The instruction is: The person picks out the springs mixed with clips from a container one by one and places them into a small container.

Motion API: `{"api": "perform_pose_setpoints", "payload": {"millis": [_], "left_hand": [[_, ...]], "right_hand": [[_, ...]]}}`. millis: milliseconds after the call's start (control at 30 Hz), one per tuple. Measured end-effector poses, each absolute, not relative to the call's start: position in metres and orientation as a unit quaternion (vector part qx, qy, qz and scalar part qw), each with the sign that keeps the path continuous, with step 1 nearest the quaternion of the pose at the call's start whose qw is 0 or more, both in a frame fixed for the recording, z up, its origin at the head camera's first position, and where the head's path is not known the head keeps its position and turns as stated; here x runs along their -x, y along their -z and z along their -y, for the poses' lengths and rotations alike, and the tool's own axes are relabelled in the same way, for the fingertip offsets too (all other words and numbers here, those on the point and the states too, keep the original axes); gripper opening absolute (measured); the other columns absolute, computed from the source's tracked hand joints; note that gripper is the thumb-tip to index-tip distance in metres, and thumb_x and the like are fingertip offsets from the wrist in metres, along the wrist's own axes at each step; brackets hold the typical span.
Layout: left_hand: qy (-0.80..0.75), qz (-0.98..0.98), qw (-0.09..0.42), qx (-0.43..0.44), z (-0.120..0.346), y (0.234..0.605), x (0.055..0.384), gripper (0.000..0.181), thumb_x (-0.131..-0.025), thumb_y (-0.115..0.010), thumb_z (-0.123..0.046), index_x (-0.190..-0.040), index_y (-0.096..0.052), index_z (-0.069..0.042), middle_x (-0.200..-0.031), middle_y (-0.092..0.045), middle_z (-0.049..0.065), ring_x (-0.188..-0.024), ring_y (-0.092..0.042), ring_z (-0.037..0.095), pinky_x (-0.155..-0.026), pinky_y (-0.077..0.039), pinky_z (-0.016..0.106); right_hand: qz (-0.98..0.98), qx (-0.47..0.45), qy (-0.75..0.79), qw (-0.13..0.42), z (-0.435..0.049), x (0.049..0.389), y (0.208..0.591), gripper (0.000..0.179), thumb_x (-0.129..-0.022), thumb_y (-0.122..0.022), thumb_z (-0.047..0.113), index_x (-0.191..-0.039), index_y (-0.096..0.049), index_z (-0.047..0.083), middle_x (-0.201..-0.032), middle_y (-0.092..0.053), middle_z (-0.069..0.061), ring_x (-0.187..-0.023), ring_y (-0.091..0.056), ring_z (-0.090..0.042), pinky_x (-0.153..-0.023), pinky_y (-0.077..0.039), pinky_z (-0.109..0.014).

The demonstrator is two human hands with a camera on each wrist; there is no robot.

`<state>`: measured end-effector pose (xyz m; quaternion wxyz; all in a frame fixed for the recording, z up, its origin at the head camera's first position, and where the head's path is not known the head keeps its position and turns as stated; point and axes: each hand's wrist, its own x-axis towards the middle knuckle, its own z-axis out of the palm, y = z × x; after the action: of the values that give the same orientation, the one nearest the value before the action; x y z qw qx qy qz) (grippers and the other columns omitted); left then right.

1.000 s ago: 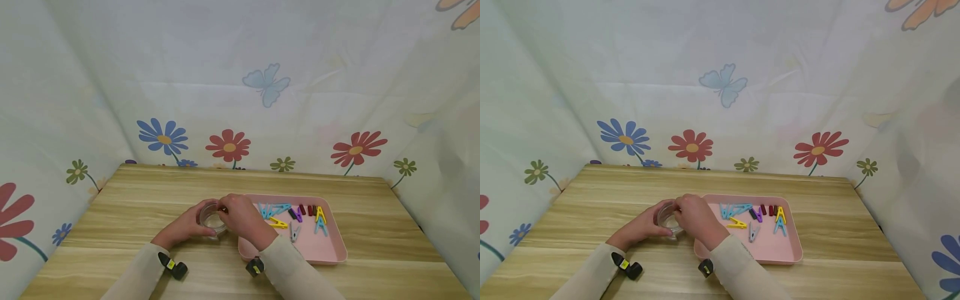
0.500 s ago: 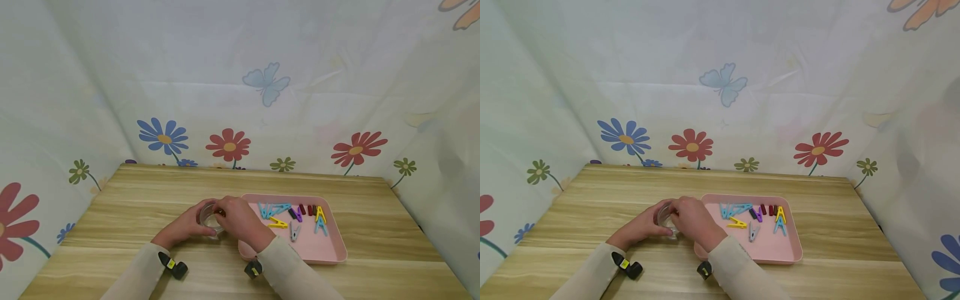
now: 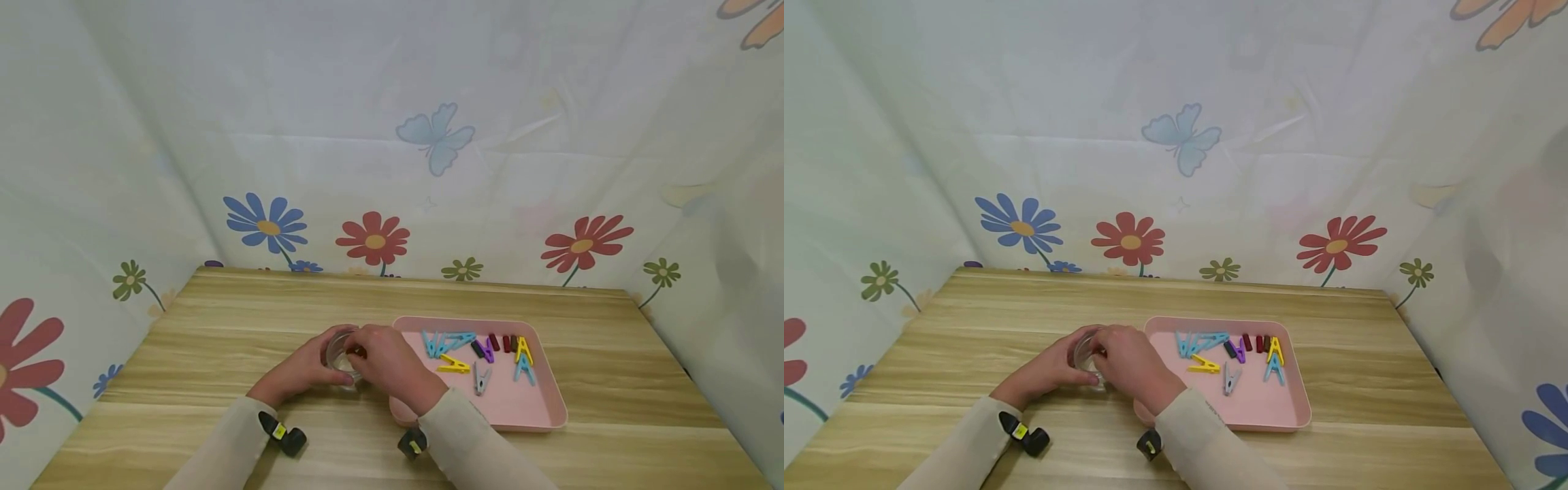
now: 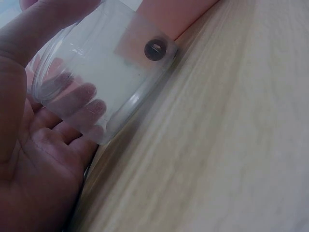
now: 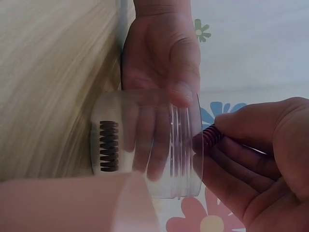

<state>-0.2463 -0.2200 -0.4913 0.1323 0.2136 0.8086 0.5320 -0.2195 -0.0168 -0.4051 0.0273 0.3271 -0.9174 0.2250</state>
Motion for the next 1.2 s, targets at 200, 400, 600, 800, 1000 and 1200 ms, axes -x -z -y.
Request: {"api": "perform_pose_setpoints", "payload": {"millis": [200, 400, 600, 800, 1000, 1200], "left_hand": [[-0.538, -0.804, 0.138, -0.212, 0.2204, 0.4918, 0.2465, 0.082, -0.076, -0.084, -0.029, -0.144, -0.038, -0.029, -0.145, -0.046, -0.004, -0.135, -0.042, 0.021, -0.11, -0.037, 0.044], [-0.538, -0.804, 0.142, -0.21, 0.2198, 0.4917, 0.2465, 0.083, -0.075, -0.084, -0.027, -0.144, -0.037, -0.029, -0.144, -0.047, -0.003, -0.133, -0.043, 0.022, -0.108, -0.038, 0.044], [-0.537, -0.808, 0.143, -0.198, 0.2187, 0.4897, 0.2462, 0.087, -0.074, -0.084, -0.028, -0.146, -0.036, -0.027, -0.145, -0.047, -0.004, -0.133, -0.043, 0.021, -0.108, -0.04, 0.044], [-0.541, -0.806, 0.146, -0.193, 0.2183, 0.4893, 0.2459, 0.086, -0.073, -0.085, -0.027, -0.145, -0.037, -0.029, -0.144, -0.048, -0.007, -0.134, -0.043, 0.019, -0.109, -0.039, 0.043], [-0.54, -0.806, 0.145, -0.194, 0.2186, 0.489, 0.2456, 0.086, -0.073, -0.085, -0.027, -0.145, -0.037, -0.029, -0.144, -0.048, -0.005, -0.134, -0.043, 0.021, -0.109, -0.039, 0.046], [-0.543, -0.801, 0.145, -0.205, 0.2195, 0.4904, 0.2461, 0.086, -0.075, -0.084, -0.026, -0.146, -0.036, -0.024, -0.145, -0.047, -0.003, -0.135, -0.042, 0.023, -0.112, -0.036, 0.049]], "right_hand": [[0.917, -0.327, -0.227, 0.016, 0.0186, 0.2192, 0.4069, 0.013, -0.09, -0.069, 0.02, -0.101, -0.074, 0.015, -0.089, -0.068, 0.005, -0.074, -0.056, -0.003, -0.071, -0.05, -0.017], [0.917, -0.332, -0.221, 0.017, 0.0185, 0.2195, 0.4104, 0.011, -0.089, -0.07, 0.021, -0.099, -0.074, 0.017, -0.089, -0.069, 0.007, -0.073, -0.056, -0.002, -0.071, -0.05, -0.017], [0.915, -0.339, -0.219, 0.02, 0.0175, 0.2196, 0.4103, 0.012, -0.089, -0.07, 0.021, -0.1, -0.074, 0.017, -0.089, -0.07, 0.007, -0.075, -0.058, -0.002, -0.073, -0.051, -0.017], [0.913, -0.339, -0.225, 0.011, 0.0173, 0.2196, 0.4097, 0.012, -0.089, -0.071, 0.021, -0.1, -0.074, 0.017, -0.09, -0.07, 0.007, -0.075, -0.058, -0.001, -0.073, -0.051, -0.017], [0.912, -0.34, -0.228, 0.012, 0.0171, 0.2196, 0.4105, 0.014, -0.089, -0.07, 0.021, -0.101, -0.074, 0.016, -0.09, -0.07, 0.006, -0.075, -0.059, -0.003, -0.072, -0.051, -0.016], [0.91, -0.349, -0.222, 0.026, 0.0162, 0.2204, 0.4113, 0.016, -0.09, -0.069, 0.022, -0.104, -0.074, 0.015, -0.091, -0.071, 0.005, -0.079, -0.063, -0.005, -0.073, -0.051, -0.017]]}}
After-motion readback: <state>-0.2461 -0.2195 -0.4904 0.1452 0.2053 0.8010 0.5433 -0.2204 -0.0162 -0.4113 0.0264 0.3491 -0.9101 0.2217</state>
